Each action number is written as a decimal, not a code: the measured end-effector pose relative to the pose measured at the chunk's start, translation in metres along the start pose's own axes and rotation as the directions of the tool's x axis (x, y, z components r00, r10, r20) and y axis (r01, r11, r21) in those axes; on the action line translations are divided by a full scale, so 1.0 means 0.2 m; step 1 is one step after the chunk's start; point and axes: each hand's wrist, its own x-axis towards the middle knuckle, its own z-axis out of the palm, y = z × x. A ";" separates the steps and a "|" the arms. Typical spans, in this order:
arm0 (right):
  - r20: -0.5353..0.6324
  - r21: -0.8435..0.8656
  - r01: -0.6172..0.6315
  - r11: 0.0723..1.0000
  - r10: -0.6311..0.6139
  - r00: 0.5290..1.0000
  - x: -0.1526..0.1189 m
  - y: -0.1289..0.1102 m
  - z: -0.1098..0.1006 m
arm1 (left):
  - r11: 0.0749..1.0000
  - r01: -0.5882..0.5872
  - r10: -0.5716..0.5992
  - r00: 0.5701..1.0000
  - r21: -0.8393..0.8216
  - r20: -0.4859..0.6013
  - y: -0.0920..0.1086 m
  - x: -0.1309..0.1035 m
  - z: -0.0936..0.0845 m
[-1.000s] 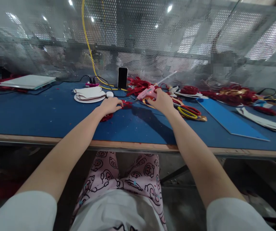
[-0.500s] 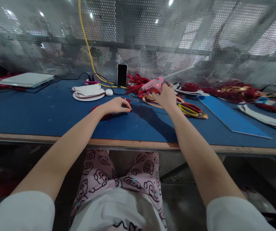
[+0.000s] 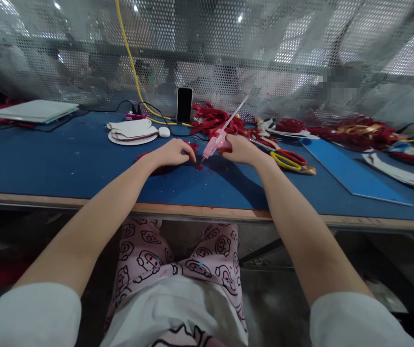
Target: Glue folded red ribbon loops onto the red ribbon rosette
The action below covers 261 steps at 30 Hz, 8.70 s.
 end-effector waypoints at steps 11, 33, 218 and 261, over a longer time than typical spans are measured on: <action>0.050 -0.024 0.024 0.999 -0.023 0.998 0.00 -0.02 0.00 | 0.991 -0.105 0.112 0.990 -0.087 0.081 0.00 0.00 0.01; 0.062 -0.121 0.029 0.992 -0.021 0.998 -0.01 -0.04 -0.01 | 0.991 -0.081 0.091 0.991 -0.103 0.099 0.01 -0.01 0.01; -0.401 0.647 0.277 0.711 0.008 0.916 -0.01 -0.23 0.00 | 0.865 -0.029 -0.177 0.916 -0.501 -0.360 0.09 0.05 0.08; -0.274 0.643 0.170 0.747 0.017 0.962 0.00 -0.22 0.00 | 0.907 -0.080 -0.108 0.906 -0.414 -0.410 0.08 0.05 0.07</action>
